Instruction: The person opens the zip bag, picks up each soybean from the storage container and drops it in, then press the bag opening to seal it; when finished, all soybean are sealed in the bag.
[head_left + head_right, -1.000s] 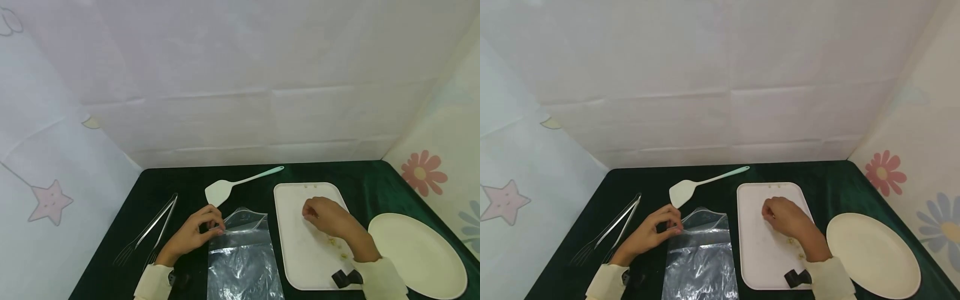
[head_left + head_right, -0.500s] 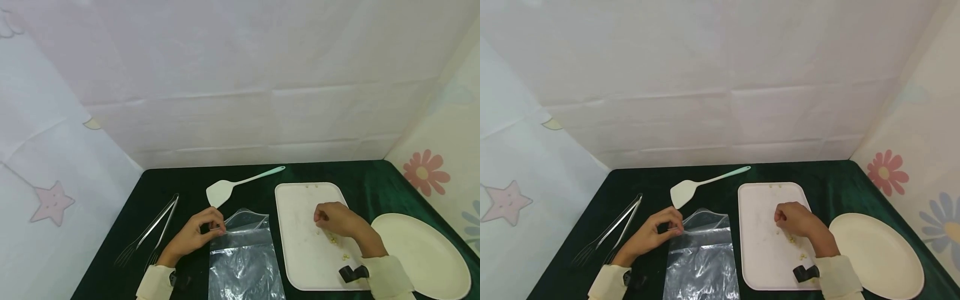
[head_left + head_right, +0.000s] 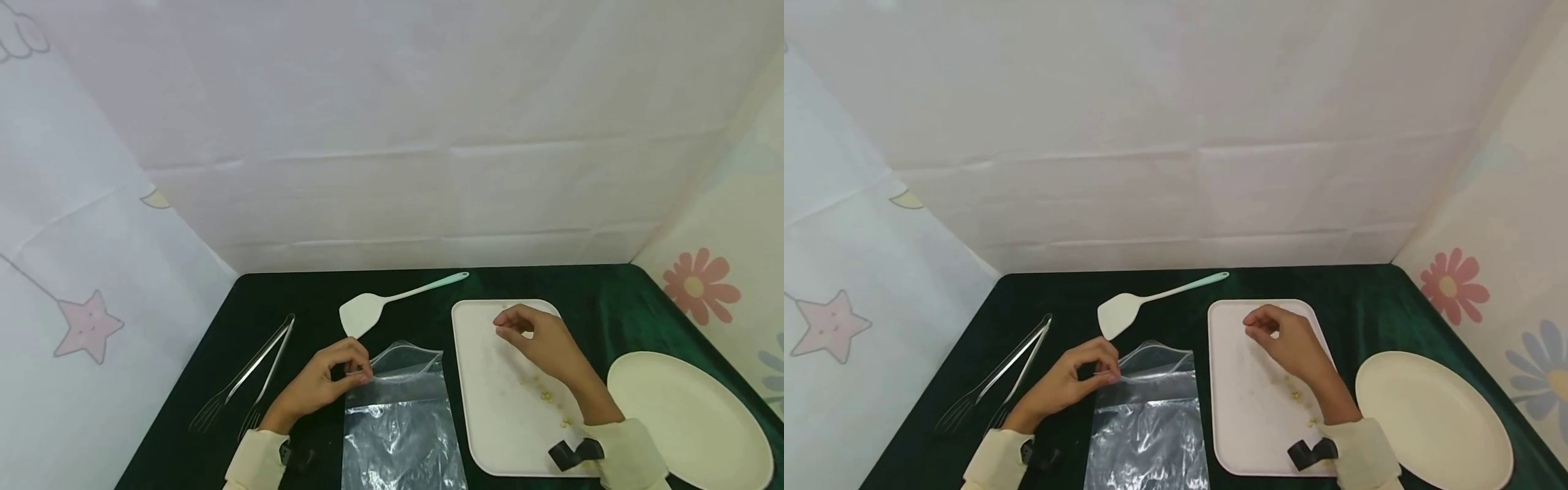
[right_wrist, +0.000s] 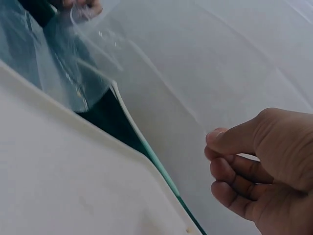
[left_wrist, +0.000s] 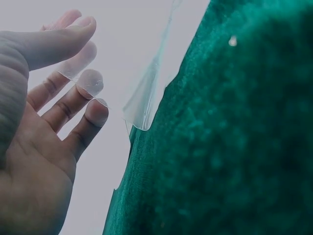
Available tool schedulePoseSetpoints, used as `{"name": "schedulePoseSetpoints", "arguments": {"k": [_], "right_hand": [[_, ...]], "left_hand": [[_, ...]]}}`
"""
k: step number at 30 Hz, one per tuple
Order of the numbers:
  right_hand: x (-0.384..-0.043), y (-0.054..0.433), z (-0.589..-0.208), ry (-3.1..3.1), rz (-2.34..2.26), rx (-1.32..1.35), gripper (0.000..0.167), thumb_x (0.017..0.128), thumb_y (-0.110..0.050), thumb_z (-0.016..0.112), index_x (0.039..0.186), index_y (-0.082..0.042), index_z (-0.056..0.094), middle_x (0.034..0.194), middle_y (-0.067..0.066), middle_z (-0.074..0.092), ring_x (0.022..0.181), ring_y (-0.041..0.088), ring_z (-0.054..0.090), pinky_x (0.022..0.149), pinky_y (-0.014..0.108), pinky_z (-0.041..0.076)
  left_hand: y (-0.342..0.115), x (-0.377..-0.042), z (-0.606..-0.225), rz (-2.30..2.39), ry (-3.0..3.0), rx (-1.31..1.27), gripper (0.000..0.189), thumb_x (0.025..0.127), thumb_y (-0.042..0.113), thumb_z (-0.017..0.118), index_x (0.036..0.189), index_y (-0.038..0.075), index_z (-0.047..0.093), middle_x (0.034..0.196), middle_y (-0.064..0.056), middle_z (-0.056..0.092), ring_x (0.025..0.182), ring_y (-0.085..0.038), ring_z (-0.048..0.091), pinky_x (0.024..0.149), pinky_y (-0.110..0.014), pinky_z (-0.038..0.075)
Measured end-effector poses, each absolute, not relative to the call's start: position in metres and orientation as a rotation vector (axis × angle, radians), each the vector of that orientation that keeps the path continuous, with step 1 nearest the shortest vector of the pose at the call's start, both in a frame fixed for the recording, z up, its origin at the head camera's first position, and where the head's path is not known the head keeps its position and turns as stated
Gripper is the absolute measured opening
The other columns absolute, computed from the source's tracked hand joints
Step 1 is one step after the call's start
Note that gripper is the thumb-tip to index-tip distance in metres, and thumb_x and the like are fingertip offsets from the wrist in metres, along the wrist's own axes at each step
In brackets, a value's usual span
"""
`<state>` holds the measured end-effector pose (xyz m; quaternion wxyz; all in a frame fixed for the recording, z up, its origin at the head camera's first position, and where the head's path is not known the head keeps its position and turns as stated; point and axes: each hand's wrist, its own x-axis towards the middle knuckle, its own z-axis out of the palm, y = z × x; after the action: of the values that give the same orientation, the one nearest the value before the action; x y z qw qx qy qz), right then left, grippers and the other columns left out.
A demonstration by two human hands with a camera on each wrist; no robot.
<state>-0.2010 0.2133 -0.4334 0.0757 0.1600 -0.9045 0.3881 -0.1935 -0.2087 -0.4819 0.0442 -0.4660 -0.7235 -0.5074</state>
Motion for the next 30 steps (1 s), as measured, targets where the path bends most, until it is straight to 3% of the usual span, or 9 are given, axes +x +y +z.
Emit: {"name": "schedulePoseSetpoints", "arguments": {"k": [5, 12, 18, 30], "right_hand": [[-0.195, 0.192, -0.421, -2.667, 1.305, 0.485, 0.013, 0.094, -0.029, 0.073, 0.106, -0.023, 0.071, 0.098, -0.01, 0.07, 0.092, 0.014, 0.065, 0.077, 0.03, 0.055], [-0.189, 0.152, -0.408, -2.635, 1.321, 0.673, 0.012, 0.094, -0.026, 0.074, 0.105, -0.027, 0.07, 0.091, -0.014, 0.067, 0.086, 0.009, 0.063, 0.073, 0.032, 0.053], [-0.189, 0.119, -0.409, -2.604, 1.289, 0.894, 0.011, 0.095, -0.022, 0.073, 0.105, -0.023, 0.071, 0.092, -0.015, 0.064, 0.084, 0.005, 0.061, 0.075, 0.033, 0.053], [-0.189, 0.091, -0.427, -2.574, 1.265, 1.076, 0.011, 0.092, -0.018, 0.075, 0.102, -0.018, 0.072, 0.101, -0.014, 0.068, 0.083, 0.004, 0.058, 0.074, 0.035, 0.052]], "left_hand": [[-0.209, -0.196, -0.485, -1.556, -2.228, -1.421, 0.023, 0.09, -0.004, 0.072, 0.108, 0.011, 0.069, 0.108, -0.003, 0.06, 0.084, -0.011, 0.05, 0.072, -0.027, 0.046], [-0.205, -0.192, -0.479, -1.556, -2.184, -1.428, 0.027, 0.086, -0.011, 0.071, 0.105, 0.007, 0.069, 0.104, -0.007, 0.06, 0.082, -0.012, 0.049, 0.071, -0.028, 0.045], [-0.2, -0.187, -0.466, -1.569, -2.164, -1.438, 0.029, 0.085, -0.015, 0.07, 0.104, 0.006, 0.068, 0.103, -0.009, 0.06, 0.081, -0.012, 0.05, 0.07, -0.028, 0.046], [-0.197, -0.186, -0.465, -1.575, -2.152, -1.443, 0.029, 0.085, -0.016, 0.069, 0.104, 0.006, 0.067, 0.102, -0.009, 0.06, 0.08, -0.012, 0.05, 0.07, -0.027, 0.046]]}}
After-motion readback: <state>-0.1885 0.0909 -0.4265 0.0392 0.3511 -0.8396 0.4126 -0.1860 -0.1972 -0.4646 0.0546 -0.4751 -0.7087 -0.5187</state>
